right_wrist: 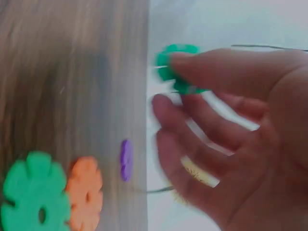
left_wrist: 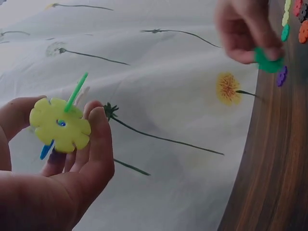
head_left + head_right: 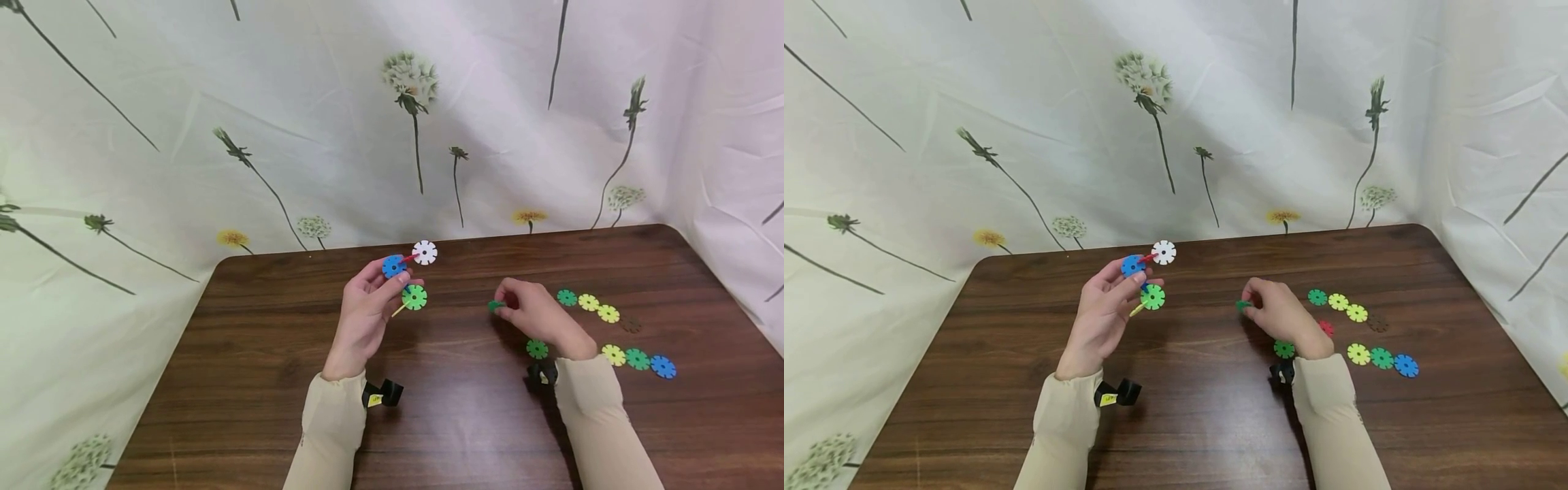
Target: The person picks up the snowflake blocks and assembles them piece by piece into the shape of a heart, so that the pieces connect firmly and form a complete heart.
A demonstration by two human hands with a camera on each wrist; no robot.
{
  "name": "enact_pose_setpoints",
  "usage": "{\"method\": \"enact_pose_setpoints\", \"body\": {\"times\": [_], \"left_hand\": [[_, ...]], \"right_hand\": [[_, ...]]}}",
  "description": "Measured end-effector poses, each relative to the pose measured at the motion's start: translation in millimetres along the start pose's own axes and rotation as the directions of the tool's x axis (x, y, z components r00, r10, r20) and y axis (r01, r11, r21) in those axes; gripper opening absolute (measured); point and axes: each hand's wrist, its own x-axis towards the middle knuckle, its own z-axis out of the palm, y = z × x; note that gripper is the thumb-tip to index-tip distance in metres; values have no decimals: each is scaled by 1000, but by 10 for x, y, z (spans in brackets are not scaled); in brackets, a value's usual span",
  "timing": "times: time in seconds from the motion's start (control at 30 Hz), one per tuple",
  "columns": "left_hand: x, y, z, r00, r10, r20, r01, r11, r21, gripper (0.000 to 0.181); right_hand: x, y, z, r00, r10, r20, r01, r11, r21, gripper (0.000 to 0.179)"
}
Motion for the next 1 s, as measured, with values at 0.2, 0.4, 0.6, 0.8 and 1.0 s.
{"method": "enact_pose_setpoints", "body": {"times": [0.2,0.4,0.6,0.8,1.0], "left_hand": [[-10,-17,-9,999,21,32,-21,1000,16,33],[-14,-33,-9,997,36,64,-39,998,43,31],[-20,-36,23,994,18,105,-22,999,40,36],[-31,-46,49,985,15,169,-31,995,92,44],[-42,-50,65,978,17,207,-44,991,127,46]], "right_hand": [[20,-232,30,962,-122,-245,163,975,154,8],[-13,-524,61,910,-122,-395,258,914,313,10],[-73,-734,62,862,-160,-480,353,869,346,12],[-76,-777,76,802,-244,-545,434,866,251,11],[-77,-792,78,777,-266,-571,458,861,221,13]]}}
